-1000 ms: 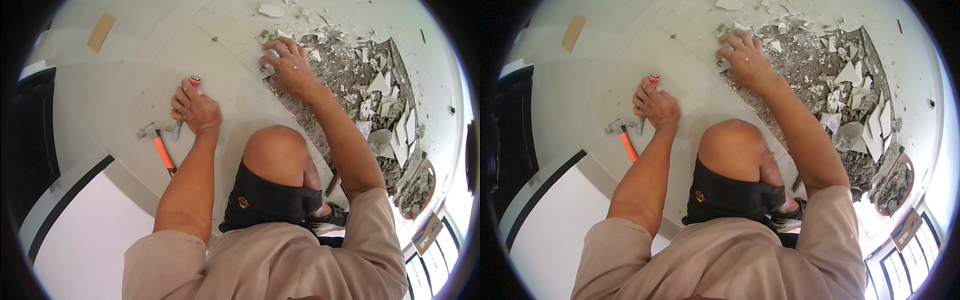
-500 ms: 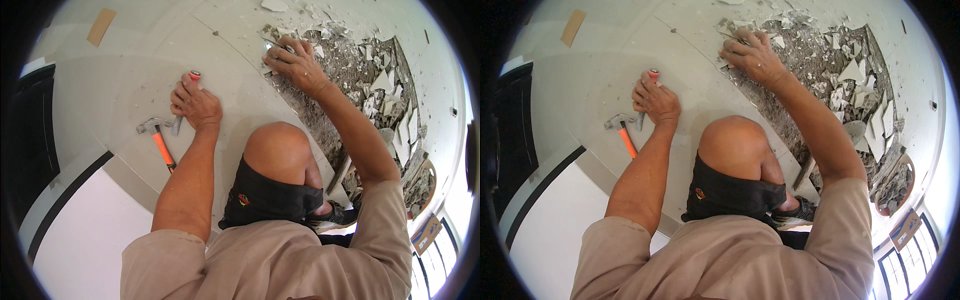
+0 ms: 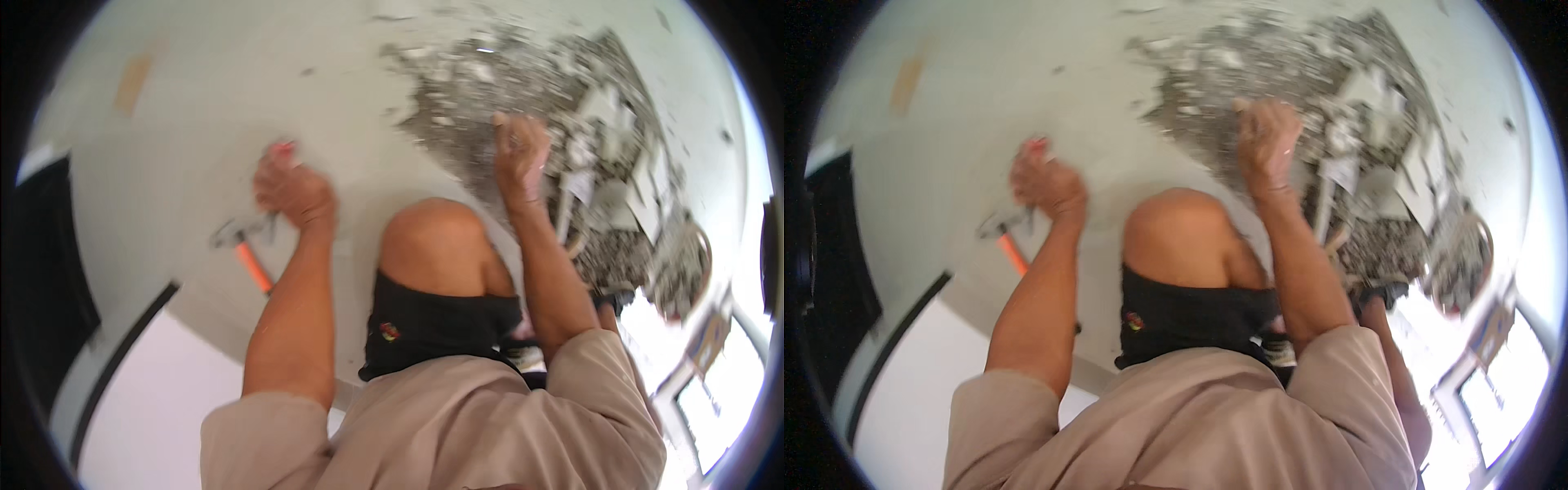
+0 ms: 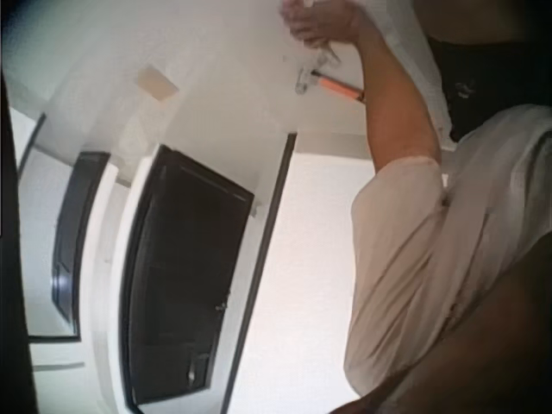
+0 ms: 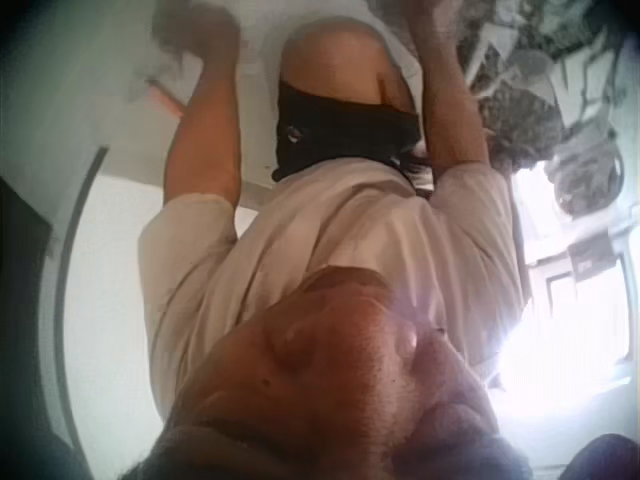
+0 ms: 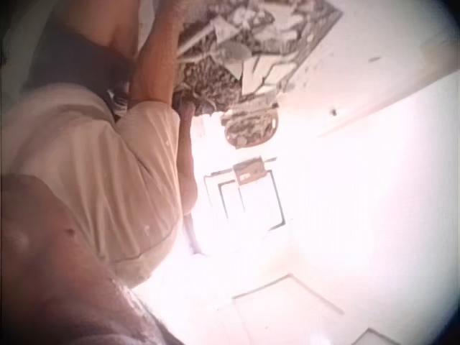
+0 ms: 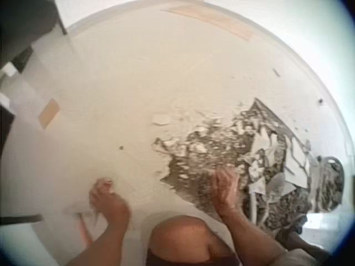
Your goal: The person uses a trowel and a hammer to pry up and break white floor tiles, then picks up the resulting shards and debris by hand and places them into a pile.
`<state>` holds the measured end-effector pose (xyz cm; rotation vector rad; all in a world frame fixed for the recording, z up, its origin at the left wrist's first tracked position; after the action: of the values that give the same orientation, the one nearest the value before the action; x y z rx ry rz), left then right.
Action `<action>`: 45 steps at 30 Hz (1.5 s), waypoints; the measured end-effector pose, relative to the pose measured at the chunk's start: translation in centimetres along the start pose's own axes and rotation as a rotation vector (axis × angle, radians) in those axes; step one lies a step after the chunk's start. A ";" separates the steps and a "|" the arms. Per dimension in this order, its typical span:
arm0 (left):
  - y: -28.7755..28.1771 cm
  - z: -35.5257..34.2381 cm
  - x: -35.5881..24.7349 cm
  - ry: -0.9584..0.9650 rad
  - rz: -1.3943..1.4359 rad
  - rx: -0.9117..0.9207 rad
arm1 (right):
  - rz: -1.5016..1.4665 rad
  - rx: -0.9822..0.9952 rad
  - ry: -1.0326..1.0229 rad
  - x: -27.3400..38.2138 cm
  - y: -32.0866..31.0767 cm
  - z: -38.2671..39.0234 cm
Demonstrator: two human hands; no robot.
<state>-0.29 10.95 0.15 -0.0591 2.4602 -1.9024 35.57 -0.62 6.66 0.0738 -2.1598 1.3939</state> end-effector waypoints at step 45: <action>-1.8 -0.4 0.7 -0.081 0.146 0.069 | 0.402 0.648 -0.022 6.4 -2.9 -1.2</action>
<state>-0.96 10.89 2.01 0.0433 2.2779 -1.8834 31.66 0.62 12.49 -0.1107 -1.7083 2.2878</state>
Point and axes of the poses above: each hand's wrist, its own z-axis away from the middle knuckle, its own y-axis out of the palm, x = y × z, the point moved 10 cm from there along -z, towards the middle knuckle, and after that the axes turned 2 degrees about -x, right-handed, at the moved point
